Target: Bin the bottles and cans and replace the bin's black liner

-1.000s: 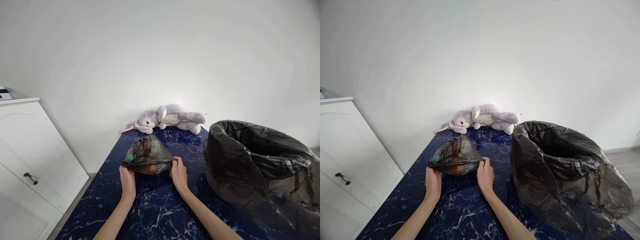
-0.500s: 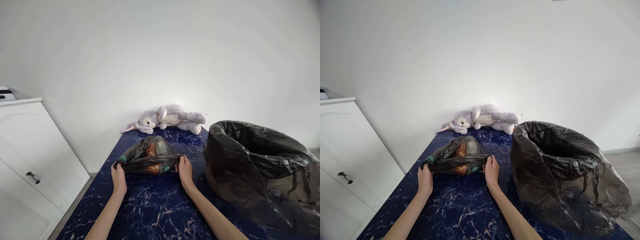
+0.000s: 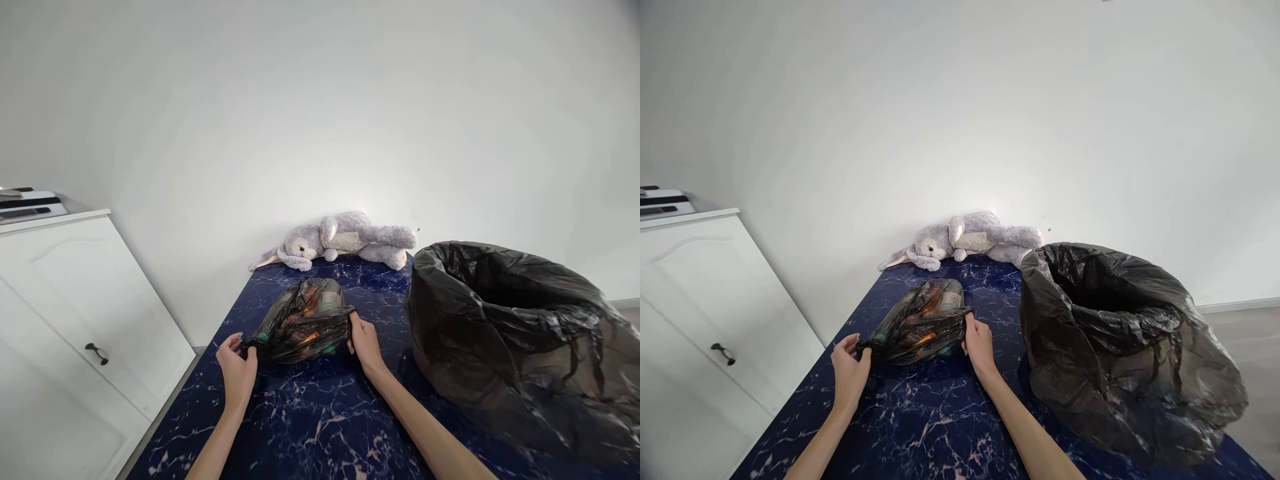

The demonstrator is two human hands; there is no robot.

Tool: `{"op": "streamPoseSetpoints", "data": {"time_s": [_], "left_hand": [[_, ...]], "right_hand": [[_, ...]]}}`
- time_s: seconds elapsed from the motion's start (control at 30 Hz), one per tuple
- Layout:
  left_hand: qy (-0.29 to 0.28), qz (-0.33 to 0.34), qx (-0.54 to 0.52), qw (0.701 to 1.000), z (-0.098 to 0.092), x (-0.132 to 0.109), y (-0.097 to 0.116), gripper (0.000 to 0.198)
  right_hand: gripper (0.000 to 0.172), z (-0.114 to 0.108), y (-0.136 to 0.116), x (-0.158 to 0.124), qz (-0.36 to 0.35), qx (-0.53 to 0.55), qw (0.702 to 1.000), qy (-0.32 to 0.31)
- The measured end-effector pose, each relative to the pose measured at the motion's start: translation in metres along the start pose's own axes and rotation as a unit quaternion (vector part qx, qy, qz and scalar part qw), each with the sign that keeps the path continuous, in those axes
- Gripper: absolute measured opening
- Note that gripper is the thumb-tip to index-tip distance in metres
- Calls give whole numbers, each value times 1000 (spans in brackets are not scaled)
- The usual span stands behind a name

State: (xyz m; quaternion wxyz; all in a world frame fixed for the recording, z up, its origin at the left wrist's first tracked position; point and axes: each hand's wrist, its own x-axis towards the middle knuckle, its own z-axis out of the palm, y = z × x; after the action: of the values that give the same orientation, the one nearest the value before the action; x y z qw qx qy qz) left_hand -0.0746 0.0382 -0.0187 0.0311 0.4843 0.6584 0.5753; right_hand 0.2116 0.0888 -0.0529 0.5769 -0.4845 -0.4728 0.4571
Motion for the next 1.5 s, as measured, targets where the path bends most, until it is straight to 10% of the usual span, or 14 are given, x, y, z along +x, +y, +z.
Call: {"op": "streamPoseSetpoints", "data": {"time_s": [0.17,0.43,1.1,1.5], "left_hand": [[-31,118,33,992,-27,-43,29,32],[-305,270,105,907,-36,-86,59,33],[-153,277,161,935,-27,-71,53,22],[-198,229,133,944,-24,-66,32,38]], "right_hand": [[61,4,-1,-2,10,2,997,-73],[61,10,-12,-25,-3,-23,969,-245],[70,1,-46,-61,-30,19,896,-443],[56,5,-63,-80,55,76,805,-585]]}}
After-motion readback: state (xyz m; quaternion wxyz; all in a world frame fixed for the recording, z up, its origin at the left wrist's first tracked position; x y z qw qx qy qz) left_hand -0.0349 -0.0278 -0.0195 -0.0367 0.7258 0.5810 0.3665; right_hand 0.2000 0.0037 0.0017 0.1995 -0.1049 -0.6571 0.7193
